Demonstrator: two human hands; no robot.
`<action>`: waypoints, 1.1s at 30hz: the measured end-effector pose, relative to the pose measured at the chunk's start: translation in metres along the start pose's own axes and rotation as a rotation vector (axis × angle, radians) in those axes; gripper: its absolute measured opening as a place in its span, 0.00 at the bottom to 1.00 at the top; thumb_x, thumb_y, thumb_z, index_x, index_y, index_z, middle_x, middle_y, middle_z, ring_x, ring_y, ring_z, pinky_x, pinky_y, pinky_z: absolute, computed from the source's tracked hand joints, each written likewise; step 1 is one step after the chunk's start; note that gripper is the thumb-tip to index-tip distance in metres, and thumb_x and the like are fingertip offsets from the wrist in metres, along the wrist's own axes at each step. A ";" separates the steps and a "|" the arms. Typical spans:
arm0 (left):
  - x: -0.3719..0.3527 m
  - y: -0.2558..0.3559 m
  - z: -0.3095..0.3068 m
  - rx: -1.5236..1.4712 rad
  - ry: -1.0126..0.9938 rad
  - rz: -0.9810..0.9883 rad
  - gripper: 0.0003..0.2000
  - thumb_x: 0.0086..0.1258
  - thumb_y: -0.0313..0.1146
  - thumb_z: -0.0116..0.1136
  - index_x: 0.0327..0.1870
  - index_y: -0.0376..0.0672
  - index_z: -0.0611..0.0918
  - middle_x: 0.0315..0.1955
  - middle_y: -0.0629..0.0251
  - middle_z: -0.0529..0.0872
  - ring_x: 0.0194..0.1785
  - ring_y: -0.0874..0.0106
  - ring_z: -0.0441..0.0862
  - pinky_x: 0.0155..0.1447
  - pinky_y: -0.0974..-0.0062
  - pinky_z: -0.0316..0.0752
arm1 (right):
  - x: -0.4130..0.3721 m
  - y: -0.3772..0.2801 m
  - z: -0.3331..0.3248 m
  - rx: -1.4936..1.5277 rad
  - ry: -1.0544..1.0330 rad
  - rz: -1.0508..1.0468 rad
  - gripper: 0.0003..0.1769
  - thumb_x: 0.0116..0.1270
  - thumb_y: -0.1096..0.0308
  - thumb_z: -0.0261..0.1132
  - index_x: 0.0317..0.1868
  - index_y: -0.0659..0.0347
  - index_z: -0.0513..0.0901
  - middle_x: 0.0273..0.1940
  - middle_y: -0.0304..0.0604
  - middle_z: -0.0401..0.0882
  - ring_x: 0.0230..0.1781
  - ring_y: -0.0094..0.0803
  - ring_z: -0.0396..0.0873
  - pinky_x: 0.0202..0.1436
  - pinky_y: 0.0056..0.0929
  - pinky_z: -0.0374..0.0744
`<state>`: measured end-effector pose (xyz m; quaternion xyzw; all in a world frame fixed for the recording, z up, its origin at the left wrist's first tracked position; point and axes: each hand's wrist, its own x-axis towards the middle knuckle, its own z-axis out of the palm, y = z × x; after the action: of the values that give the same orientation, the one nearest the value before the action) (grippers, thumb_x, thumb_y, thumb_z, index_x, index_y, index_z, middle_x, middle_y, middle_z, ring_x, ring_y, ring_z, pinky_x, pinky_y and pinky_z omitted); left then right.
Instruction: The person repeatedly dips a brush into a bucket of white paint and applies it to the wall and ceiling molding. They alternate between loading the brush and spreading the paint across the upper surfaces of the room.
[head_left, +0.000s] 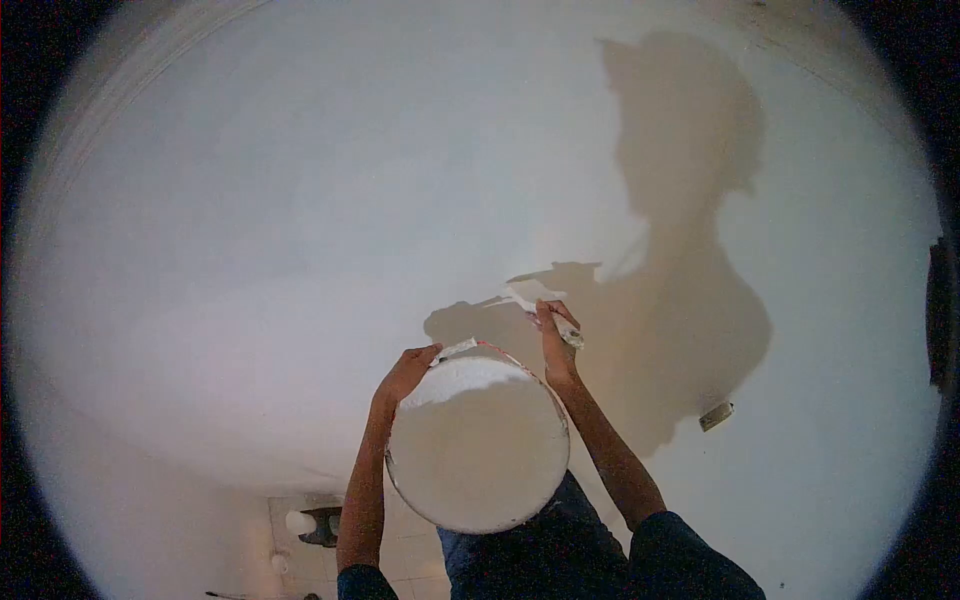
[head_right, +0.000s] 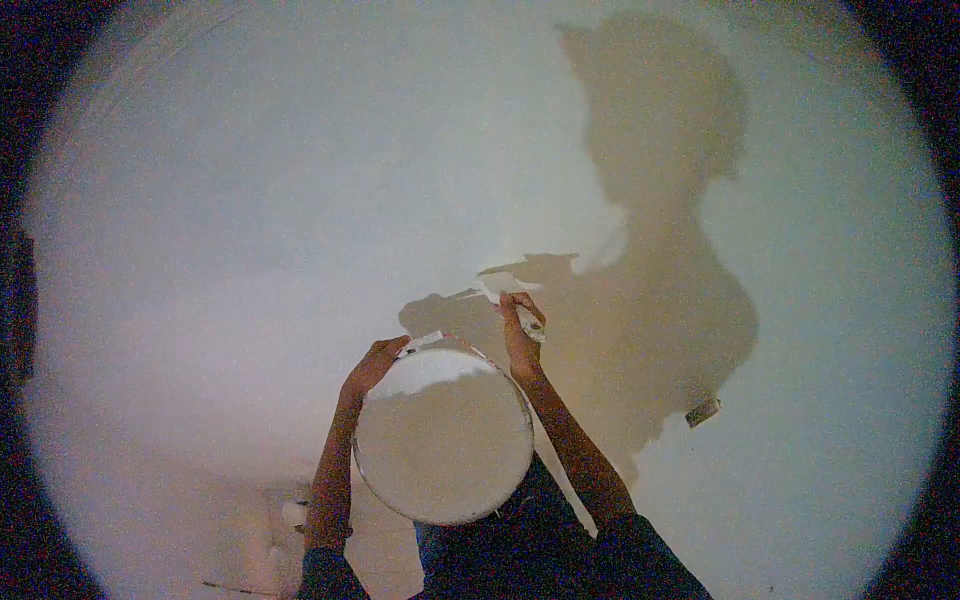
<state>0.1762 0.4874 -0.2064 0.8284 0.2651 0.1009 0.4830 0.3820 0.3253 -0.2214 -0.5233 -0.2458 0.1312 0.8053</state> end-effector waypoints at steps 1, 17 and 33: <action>-0.001 0.005 0.000 -0.032 -0.002 -0.080 0.30 0.69 0.53 0.43 0.56 0.33 0.73 0.51 0.49 0.78 0.54 0.61 0.74 0.60 0.70 0.65 | 0.003 0.005 -0.002 0.006 0.001 0.007 0.13 0.65 0.59 0.62 0.36 0.61 0.77 0.34 0.36 0.75 0.41 0.26 0.76 0.51 0.30 0.73; -0.005 0.003 0.001 -0.087 0.033 0.038 0.29 0.68 0.53 0.44 0.53 0.31 0.76 0.47 0.48 0.81 0.51 0.65 0.76 0.55 0.72 0.70 | 0.089 -0.155 0.125 -0.055 0.094 -0.528 0.12 0.64 0.61 0.64 0.35 0.63 0.78 0.33 0.37 0.74 0.38 0.26 0.72 0.55 0.28 0.67; -0.003 0.001 0.000 -0.122 -0.017 -0.091 0.28 0.68 0.52 0.45 0.55 0.32 0.75 0.47 0.50 0.80 0.50 0.65 0.76 0.56 0.73 0.68 | 0.117 -0.293 0.190 0.108 -0.142 -0.820 0.12 0.65 0.60 0.61 0.33 0.61 0.78 0.32 0.36 0.76 0.34 0.23 0.73 0.43 0.24 0.71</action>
<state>0.1747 0.4851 -0.2052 0.7852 0.2920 0.0878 0.5389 0.3659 0.4057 0.1376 -0.3289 -0.4812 -0.1517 0.7983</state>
